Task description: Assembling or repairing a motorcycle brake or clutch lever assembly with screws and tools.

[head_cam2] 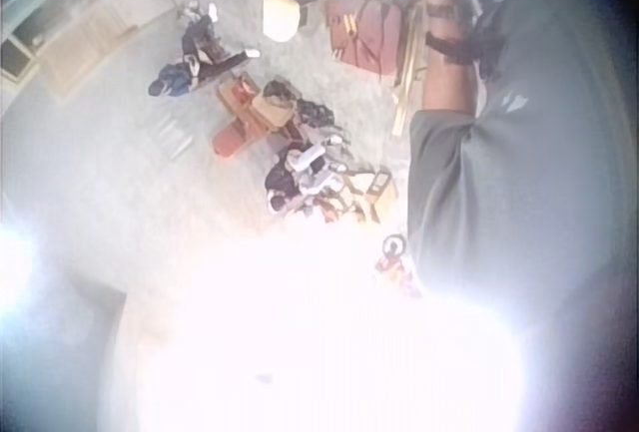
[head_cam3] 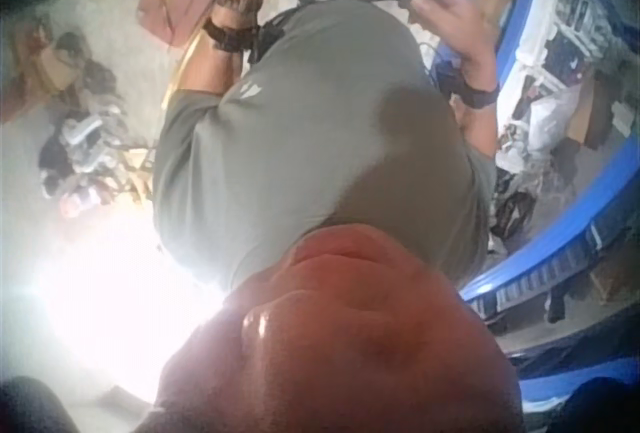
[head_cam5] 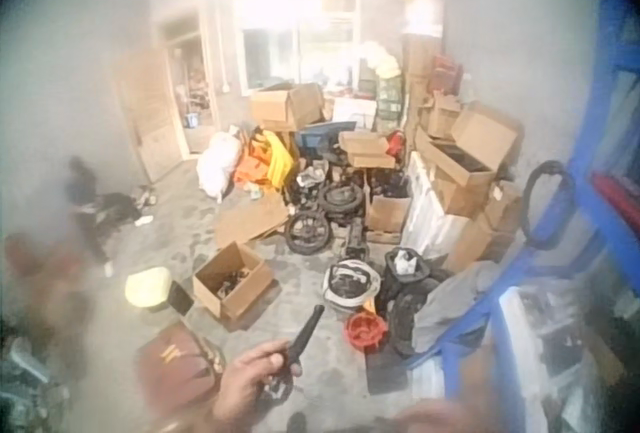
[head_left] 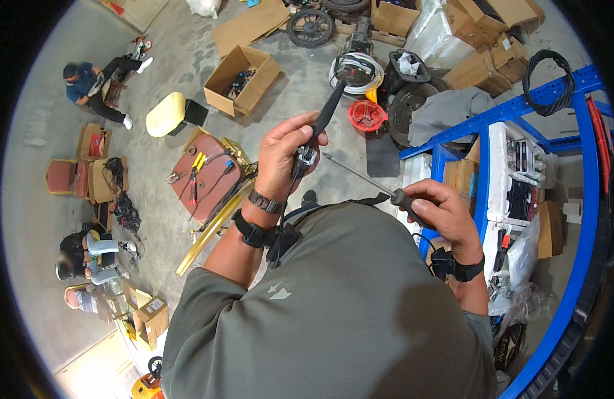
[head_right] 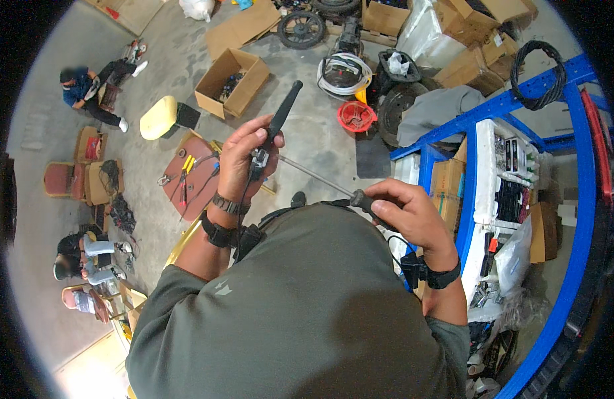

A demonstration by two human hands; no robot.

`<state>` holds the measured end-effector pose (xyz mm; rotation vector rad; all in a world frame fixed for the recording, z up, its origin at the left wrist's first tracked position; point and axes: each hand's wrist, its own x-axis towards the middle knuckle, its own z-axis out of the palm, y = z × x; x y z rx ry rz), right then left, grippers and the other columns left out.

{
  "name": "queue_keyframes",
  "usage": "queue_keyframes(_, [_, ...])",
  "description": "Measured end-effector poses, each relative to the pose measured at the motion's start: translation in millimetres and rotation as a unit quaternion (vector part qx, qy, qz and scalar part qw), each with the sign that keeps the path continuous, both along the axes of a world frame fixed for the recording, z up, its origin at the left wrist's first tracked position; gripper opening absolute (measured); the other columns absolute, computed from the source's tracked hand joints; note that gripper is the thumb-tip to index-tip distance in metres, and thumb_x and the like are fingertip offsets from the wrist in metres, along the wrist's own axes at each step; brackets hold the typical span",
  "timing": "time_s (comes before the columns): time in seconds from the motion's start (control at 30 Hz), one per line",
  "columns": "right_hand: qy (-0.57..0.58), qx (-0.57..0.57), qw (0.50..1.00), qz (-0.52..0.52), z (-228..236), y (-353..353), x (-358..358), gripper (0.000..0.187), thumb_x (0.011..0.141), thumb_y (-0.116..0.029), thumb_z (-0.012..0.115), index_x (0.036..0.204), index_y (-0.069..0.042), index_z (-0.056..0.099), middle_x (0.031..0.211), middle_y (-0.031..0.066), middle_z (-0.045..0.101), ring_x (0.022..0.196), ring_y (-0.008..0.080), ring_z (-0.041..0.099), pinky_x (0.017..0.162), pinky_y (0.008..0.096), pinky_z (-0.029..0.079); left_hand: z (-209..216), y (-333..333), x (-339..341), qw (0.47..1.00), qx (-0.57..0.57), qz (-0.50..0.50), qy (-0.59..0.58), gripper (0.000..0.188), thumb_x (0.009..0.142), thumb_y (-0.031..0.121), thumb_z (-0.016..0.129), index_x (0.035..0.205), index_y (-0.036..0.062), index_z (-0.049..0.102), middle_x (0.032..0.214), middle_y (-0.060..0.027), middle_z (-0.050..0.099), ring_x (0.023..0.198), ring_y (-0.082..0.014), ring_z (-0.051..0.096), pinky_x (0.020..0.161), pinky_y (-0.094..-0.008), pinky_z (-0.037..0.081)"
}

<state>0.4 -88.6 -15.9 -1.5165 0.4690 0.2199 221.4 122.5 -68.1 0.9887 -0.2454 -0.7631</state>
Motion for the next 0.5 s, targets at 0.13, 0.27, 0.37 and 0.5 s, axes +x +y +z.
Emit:
queue_keyframes(0.13, [-0.024, -0.019, 0.999, -0.019, -5.7, -2.5, -6.3, 0.029, 0.087, -0.013, 0.063, 0.111, 0.003, 0.062, 0.088, 0.0023, 0.064, 0.078, 0.0083, 0.061, 0.071, 0.0231, 0.050, 1.9, -4.5, 2.3, 1.000, -0.005, -0.005, -0.006, 0.035, 0.091, 0.012, 0.057, 0.124, -0.0008, 0.058, 0.086, -0.0123, 0.066, 0.058, -0.0122, 0.058, 0.043, -0.0219, 0.042])
queue_keyframes(0.27, [-0.061, -0.011, 0.998, -0.026, -7.8, 0.4, -6.9, 0.030, 0.087, -0.014, 0.065, 0.111, 0.004, 0.062, 0.091, 0.0037, 0.064, 0.079, 0.0094, 0.062, 0.073, 0.0238, 0.050, -7.7, -7.2, 10.8, 0.999, 0.002, 0.046, -0.027, 0.035, 0.091, 0.009, 0.058, 0.126, 0.0029, 0.057, 0.087, -0.0116, 0.066, 0.061, -0.0150, 0.061, 0.048, -0.0248, 0.048])
queue_keyframes(0.37, [-0.072, -0.021, 0.996, -0.041, -10.5, 3.1, -8.3, 0.030, 0.086, -0.012, 0.065, 0.112, 0.004, 0.061, 0.095, 0.0051, 0.064, 0.081, 0.0104, 0.062, 0.074, 0.0248, 0.051, -13.8, -3.0, 28.2, 0.994, -0.020, 0.100, -0.029, 0.039, 0.092, 0.006, 0.058, 0.130, 0.0017, 0.052, 0.092, -0.0124, 0.066, 0.069, -0.0218, 0.067, 0.056, -0.0306, 0.055])
queue_keyframes(0.5, [-0.075, -0.004, 0.996, -0.057, -15.1, 6.7, -9.2, 0.030, 0.087, -0.010, 0.065, 0.113, 0.003, 0.060, 0.097, 0.0053, 0.064, 0.084, 0.0108, 0.063, 0.075, 0.0253, 0.051, -18.9, 5.2, 46.9, 0.987, -0.012, 0.154, -0.040, 0.044, 0.091, 0.005, 0.058, 0.133, 0.0010, 0.048, 0.096, -0.0136, 0.067, 0.076, -0.0260, 0.068, 0.065, -0.0360, 0.058])
